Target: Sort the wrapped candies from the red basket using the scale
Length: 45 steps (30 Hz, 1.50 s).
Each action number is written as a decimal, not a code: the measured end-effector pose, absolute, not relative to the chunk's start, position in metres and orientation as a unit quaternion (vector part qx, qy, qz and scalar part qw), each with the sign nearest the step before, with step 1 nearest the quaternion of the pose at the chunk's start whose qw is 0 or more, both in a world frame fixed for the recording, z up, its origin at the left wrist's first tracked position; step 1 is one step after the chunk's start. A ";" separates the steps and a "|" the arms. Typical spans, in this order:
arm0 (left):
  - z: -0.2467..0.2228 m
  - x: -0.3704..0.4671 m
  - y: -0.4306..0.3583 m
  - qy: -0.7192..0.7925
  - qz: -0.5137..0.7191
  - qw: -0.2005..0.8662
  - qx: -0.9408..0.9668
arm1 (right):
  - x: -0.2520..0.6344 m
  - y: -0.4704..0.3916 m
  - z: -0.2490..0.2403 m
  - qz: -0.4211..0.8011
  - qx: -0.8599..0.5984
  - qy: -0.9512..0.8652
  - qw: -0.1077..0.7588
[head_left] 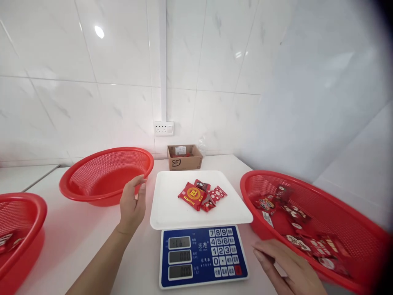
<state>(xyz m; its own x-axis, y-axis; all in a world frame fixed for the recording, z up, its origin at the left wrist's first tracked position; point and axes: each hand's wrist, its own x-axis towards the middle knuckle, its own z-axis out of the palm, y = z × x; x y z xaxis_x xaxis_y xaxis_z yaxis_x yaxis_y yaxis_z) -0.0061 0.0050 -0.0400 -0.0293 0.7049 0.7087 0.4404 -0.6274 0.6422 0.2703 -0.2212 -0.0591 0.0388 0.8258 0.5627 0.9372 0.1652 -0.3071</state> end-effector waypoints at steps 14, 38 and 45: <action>-0.016 0.022 0.012 0.381 0.262 0.142 0.875 | 0.244 -0.094 -0.004 0.204 -0.726 -0.651 0.083; 0.002 -0.022 0.021 0.530 0.130 0.092 0.833 | 0.241 -0.074 -0.021 0.063 -0.672 -0.732 0.097; 0.009 -0.015 0.010 0.527 0.165 0.095 0.828 | 0.257 -0.063 -0.020 0.018 -0.689 -0.711 0.140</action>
<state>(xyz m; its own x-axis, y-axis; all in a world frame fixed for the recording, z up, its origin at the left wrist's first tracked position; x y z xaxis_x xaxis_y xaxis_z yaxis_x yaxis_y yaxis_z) -0.0146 0.0096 0.0090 0.3905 0.9043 0.1727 0.8415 -0.4267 0.3314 0.2566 -0.0625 -0.0196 -0.0125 0.9844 0.1757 0.9745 0.0513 -0.2184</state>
